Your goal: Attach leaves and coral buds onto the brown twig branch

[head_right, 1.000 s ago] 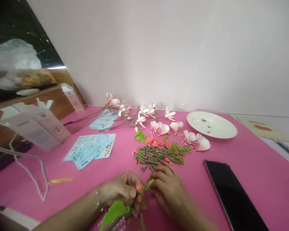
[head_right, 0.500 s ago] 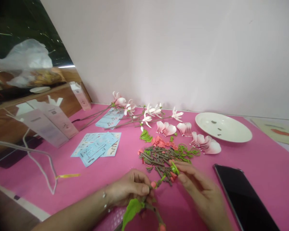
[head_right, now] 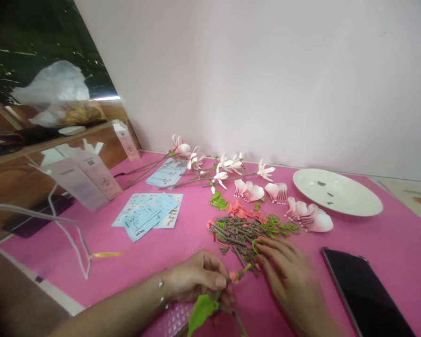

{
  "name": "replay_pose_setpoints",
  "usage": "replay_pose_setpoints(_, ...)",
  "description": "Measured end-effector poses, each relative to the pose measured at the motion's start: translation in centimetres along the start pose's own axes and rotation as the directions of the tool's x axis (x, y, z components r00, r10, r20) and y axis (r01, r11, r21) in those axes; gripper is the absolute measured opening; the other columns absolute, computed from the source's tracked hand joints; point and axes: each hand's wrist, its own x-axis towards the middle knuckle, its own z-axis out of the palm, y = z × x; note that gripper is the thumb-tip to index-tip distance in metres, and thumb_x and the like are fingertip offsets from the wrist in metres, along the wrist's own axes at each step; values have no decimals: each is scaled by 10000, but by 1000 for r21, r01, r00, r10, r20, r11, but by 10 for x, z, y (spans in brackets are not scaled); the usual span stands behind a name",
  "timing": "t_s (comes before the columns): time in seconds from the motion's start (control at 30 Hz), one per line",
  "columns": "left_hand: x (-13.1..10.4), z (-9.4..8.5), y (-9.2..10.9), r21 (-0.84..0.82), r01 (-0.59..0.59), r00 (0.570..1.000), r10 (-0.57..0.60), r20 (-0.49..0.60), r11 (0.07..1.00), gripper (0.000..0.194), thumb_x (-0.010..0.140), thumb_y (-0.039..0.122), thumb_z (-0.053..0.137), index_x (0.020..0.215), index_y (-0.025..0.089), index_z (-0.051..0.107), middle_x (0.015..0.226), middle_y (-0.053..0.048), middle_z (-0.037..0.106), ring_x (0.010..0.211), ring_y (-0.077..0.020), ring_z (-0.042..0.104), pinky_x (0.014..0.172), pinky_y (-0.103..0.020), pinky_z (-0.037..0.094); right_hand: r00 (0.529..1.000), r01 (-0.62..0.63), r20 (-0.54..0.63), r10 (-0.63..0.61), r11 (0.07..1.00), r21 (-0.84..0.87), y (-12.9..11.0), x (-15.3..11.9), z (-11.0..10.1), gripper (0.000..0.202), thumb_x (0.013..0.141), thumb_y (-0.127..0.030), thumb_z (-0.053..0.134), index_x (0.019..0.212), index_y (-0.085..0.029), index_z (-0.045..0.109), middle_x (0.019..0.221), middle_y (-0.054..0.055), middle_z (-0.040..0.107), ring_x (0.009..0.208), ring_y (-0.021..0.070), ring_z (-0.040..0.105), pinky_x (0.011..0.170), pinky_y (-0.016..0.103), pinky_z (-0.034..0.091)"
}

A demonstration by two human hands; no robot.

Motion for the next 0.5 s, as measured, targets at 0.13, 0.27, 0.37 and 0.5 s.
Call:
replay_pose_setpoints(0.13, 2, -1, -1, 10, 14, 999, -14, 33, 1000, 452, 350, 363, 931, 658, 94, 737, 625, -41, 728, 501, -121, 649, 485, -209, 461, 998, 61, -14, -61, 998, -26, 4, 1, 1, 228, 935, -316, 465, 994, -210, 658, 988, 98, 723, 936, 275, 657, 799, 492, 529)
replay_pose_setpoints(0.27, 3, -2, -1, 22, 18, 998, -20, 67, 1000, 445, 367, 352, 931, 670, 90, 739, 622, -35, 725, 496, -98, 630, 440, -180, 397, 997, 76, -8, -76, 997, -17, 12, -3, 6, 215, 920, -340, 489, 997, -231, 657, 990, 81, 720, 943, 274, 655, 814, 491, 521)
replay_pose_setpoints(0.37, 4, -4, -1, 39, 34, 994, -38, 100, 999, 430, 379, 344, 928, 673, 96, 736, 620, -25, 726, 480, -88, 622, 425, -178, 394, 999, 46, -6, -46, 999, 1, 18, -7, 10, 212, 901, -373, 511, 980, -245, 660, 985, 74, 711, 956, 286, 640, 822, 491, 506)
replay_pose_setpoints(0.5, 6, -5, 1, 73, 75, 983, -87, 164, 995, 471, 318, 350, 932, 655, 91, 729, 626, -19, 725, 459, -95, 621, 402, -190, 394, 999, -29, 34, 29, 1000, 11, 23, -13, 13, 258, 886, -441, 522, 995, -247, 652, 1017, 73, 689, 997, 300, 615, 872, 497, 475)
